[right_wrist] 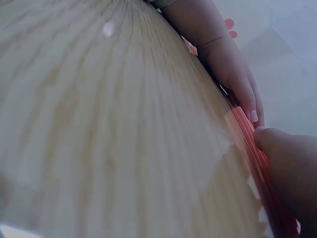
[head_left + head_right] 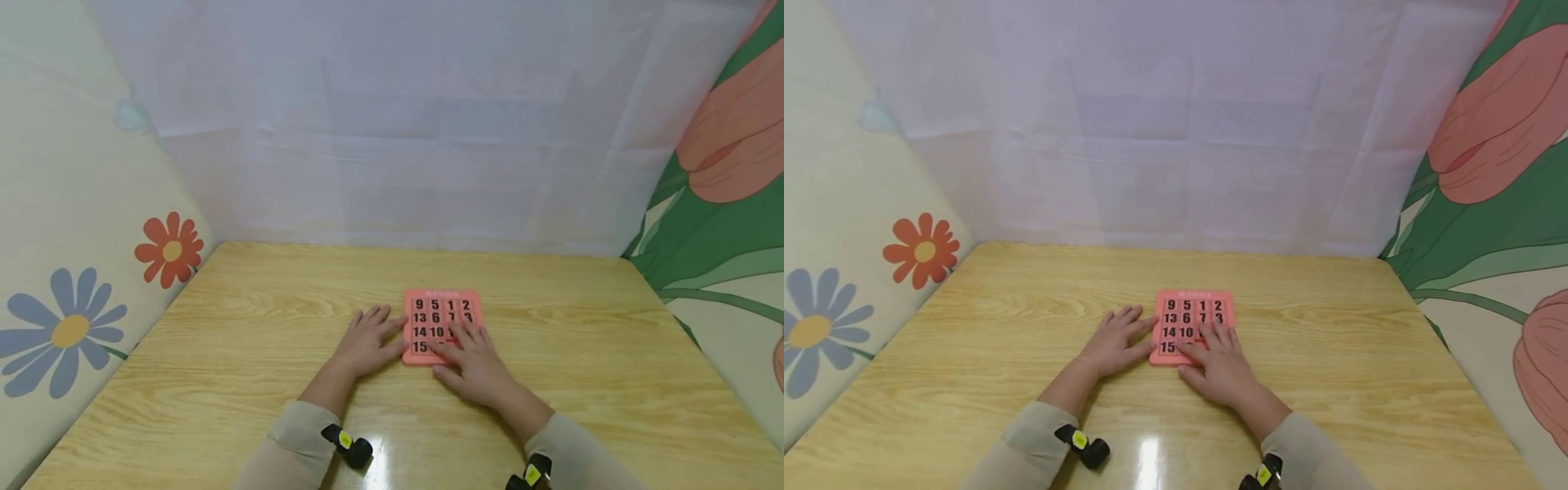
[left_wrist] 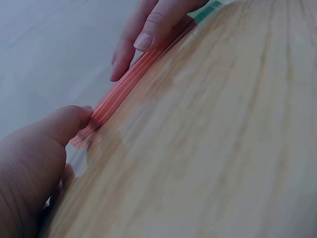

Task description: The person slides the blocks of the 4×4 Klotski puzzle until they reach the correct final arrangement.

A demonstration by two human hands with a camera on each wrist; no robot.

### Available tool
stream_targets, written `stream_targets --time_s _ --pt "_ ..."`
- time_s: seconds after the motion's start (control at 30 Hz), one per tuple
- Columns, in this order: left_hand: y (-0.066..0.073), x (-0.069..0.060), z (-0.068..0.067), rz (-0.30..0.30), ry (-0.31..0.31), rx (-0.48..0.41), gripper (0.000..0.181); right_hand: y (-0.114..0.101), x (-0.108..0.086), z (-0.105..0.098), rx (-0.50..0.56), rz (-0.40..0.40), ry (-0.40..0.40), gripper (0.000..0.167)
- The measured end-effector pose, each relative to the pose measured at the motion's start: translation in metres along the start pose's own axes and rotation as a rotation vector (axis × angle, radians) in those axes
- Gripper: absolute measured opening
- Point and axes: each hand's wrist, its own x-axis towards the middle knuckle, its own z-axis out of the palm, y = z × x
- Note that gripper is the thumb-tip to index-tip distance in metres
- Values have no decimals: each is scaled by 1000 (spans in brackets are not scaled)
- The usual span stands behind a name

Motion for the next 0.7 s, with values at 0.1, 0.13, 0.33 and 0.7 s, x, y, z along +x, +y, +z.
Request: stream_targets --time_s 0.1,0.13,0.33,0.7 --pt "0 0 0 3 7 -2 57 2 -1 0 -7 -1 10 48" --pt "0 0 0 3 7 -1 57 2 -2 0 -11 -4 15 48" --pt "0 0 -1 2 1 0 58 10 -7 -2 -6 -11 32 49" --pt "0 -1 0 3 3 3 58 23 -15 -7 4 18 52 47"
